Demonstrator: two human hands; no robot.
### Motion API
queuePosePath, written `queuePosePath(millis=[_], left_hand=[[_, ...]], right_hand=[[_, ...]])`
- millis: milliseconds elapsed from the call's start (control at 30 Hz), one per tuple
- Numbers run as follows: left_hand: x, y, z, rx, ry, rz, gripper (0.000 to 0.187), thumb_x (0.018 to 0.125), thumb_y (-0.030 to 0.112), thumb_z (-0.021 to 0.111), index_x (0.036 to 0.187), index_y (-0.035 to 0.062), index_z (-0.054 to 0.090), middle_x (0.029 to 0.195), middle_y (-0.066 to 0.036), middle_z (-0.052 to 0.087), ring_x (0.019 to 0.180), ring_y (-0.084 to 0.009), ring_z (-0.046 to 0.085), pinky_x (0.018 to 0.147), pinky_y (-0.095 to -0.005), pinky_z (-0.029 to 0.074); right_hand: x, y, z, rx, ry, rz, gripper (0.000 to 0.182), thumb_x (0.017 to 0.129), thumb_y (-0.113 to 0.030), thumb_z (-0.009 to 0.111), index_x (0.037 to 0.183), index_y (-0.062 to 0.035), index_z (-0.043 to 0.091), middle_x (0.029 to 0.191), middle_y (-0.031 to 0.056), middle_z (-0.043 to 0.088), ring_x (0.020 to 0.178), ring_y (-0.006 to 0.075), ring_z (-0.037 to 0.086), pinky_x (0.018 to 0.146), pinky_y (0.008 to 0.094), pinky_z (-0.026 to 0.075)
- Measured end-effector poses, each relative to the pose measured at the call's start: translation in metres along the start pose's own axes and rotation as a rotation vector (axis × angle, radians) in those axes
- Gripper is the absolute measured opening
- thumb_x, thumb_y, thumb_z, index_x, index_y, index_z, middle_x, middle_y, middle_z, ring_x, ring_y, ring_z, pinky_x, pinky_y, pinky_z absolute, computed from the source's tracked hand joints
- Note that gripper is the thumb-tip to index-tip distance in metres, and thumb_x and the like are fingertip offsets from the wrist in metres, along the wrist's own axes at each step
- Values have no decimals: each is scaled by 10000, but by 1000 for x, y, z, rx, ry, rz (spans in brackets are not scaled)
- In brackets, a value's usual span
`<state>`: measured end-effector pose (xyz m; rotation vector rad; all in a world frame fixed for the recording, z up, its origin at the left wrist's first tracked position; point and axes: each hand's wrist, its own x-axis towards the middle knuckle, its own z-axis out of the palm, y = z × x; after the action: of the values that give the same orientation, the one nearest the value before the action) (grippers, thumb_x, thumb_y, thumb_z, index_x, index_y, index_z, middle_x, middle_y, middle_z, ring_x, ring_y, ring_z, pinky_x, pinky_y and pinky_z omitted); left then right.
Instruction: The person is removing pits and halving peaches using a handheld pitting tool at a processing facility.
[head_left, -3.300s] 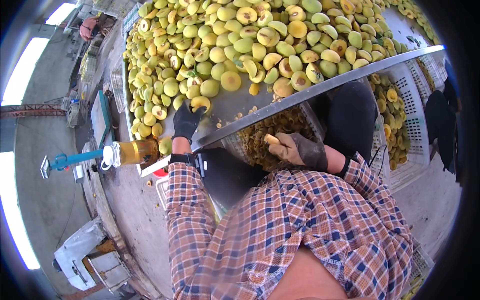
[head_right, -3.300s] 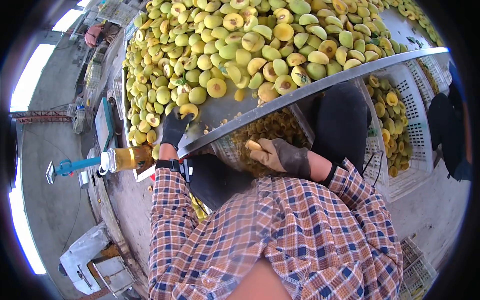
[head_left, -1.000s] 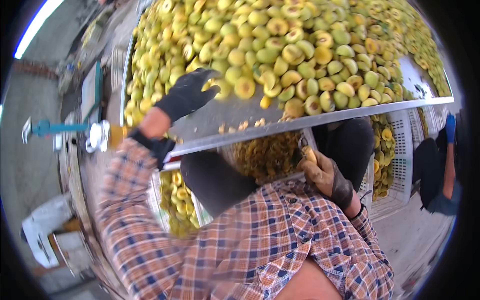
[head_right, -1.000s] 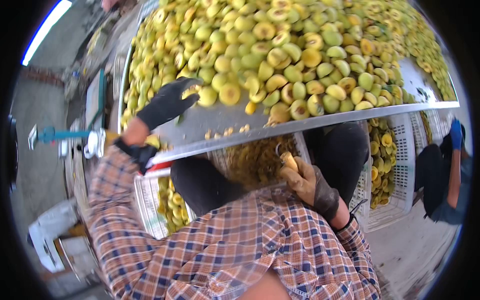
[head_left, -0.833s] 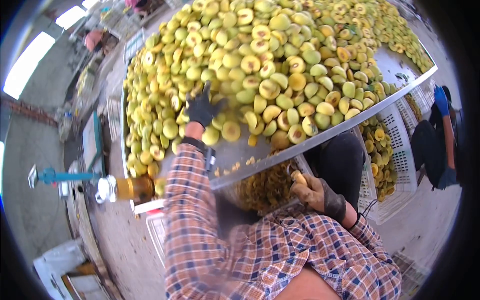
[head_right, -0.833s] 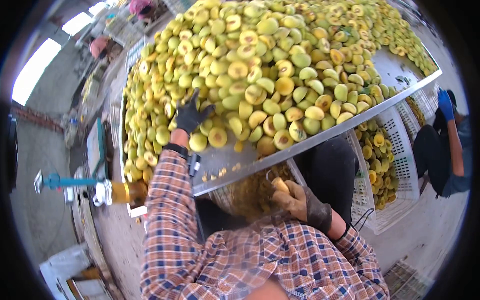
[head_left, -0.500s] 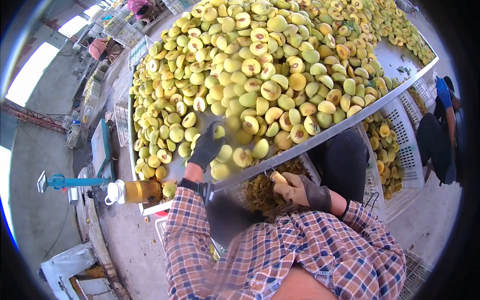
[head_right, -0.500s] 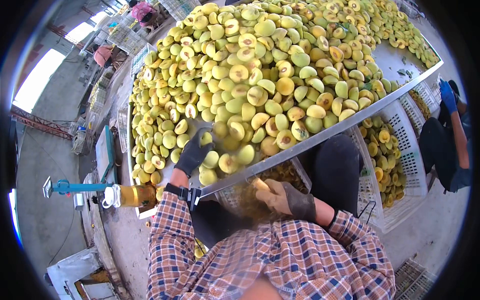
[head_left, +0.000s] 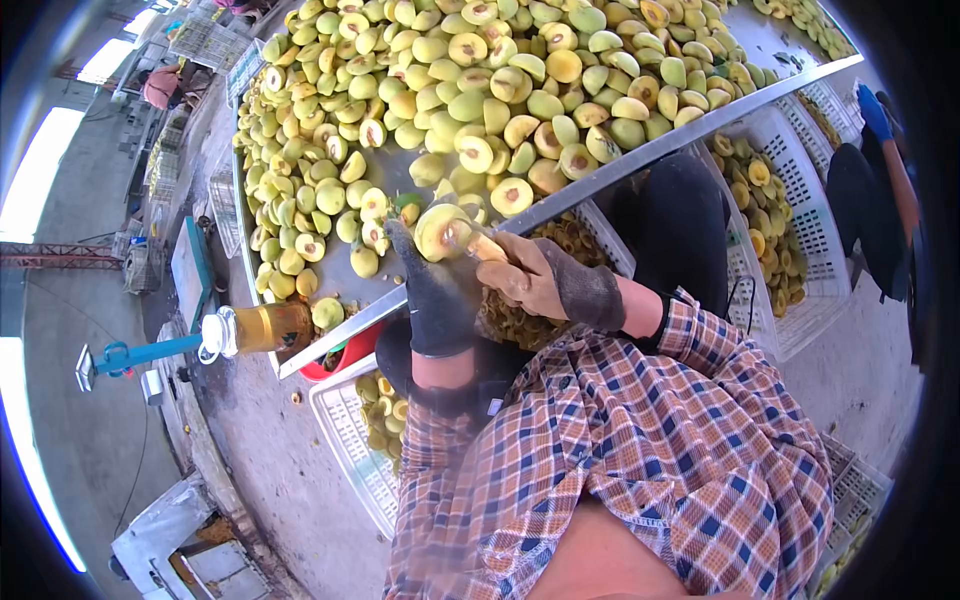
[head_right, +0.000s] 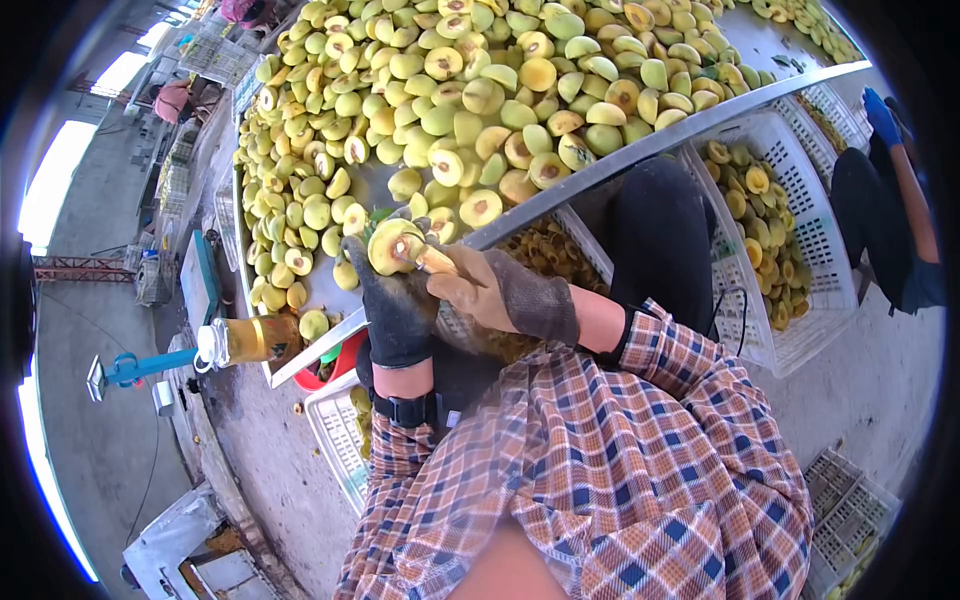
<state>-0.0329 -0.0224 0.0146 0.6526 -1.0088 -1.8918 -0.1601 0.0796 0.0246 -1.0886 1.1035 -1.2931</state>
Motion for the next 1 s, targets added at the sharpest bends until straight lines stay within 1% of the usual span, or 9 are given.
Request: queuePosePath(millis=[267,333,433,500,567,667,733,867,1000], left_hand=[[-22,14,18,891,-148,478,526,1027,484,373,1282,45,507,1176,-116,598,1064,-242,589,966,-382,467],[-26,22,34,789,-104,404,516,1032,465,357,1269,37,519,1154,-114,608,1047,-233,594,951,-366,469],[-25,17,24,451,-50,232,517,1039,452,327,1253,27,528,1127,-107,621,1030,-223,594,937,-355,467],[-25,24,21,474,-98,211,515,1044,444,311,1247,27,534,1112,-101,627,1023,-215,591,929,-351,465],[-20,29,26,646,-122,280,514,1048,441,296,1245,33,538,1103,-97,631,1021,-212,588,926,-351,464],[-20,27,36,670,-74,312,522,1050,448,276,1251,43,537,1106,-94,631,1023,-213,585,930,-354,464],[-24,30,47,340,-65,128,530,1050,454,266,1260,45,530,1117,-93,628,1025,-214,583,933,-351,464],[-21,11,33,630,-22,279,521,1048,439,278,1281,26,493,1148,-121,617,1040,-222,589,946,-354,463],[-25,24,54,407,-4,170,536,1044,431,272,1284,-8,463,1160,-151,606,1039,-234,593,965,-358,453]], right_hand=[[-12,-20,6,135,-66,172,286,981,-261,542,1099,-1,545,800,80,558,749,163,531,707,337,475],[-12,-19,7,-20,-20,20,302,983,-261,535,1134,1,542,856,102,603,781,173,556,736,347,485],[-11,-7,14,-187,71,-273,268,981,-226,525,1137,-9,534,769,55,565,678,108,531,613,281,438],[-13,-8,15,-187,44,-275,272,978,-224,527,1145,-9,532,775,60,568,680,108,533,615,279,437],[-15,-19,8,-92,-73,-60,324,977,-255,537,1175,1,532,902,126,634,805,177,574,755,346,487],[-15,-13,10,212,-139,76,295,972,-242,539,1148,-6,540,858,102,601,776,162,548,710,332,475],[-12,-23,4,123,-121,66,268,972,-238,536,1115,-11,543,824,82,580,750,150,528,684,318,464],[-17,-31,3,137,-58,97,248,976,-245,525,1067,-14,544,784,63,576,721,147,508,670,305,457],[-17,-31,5,178,-47,3,235,988,-257,510,1045,-32,546,737,36,557,615,108,486,557,266,416]])
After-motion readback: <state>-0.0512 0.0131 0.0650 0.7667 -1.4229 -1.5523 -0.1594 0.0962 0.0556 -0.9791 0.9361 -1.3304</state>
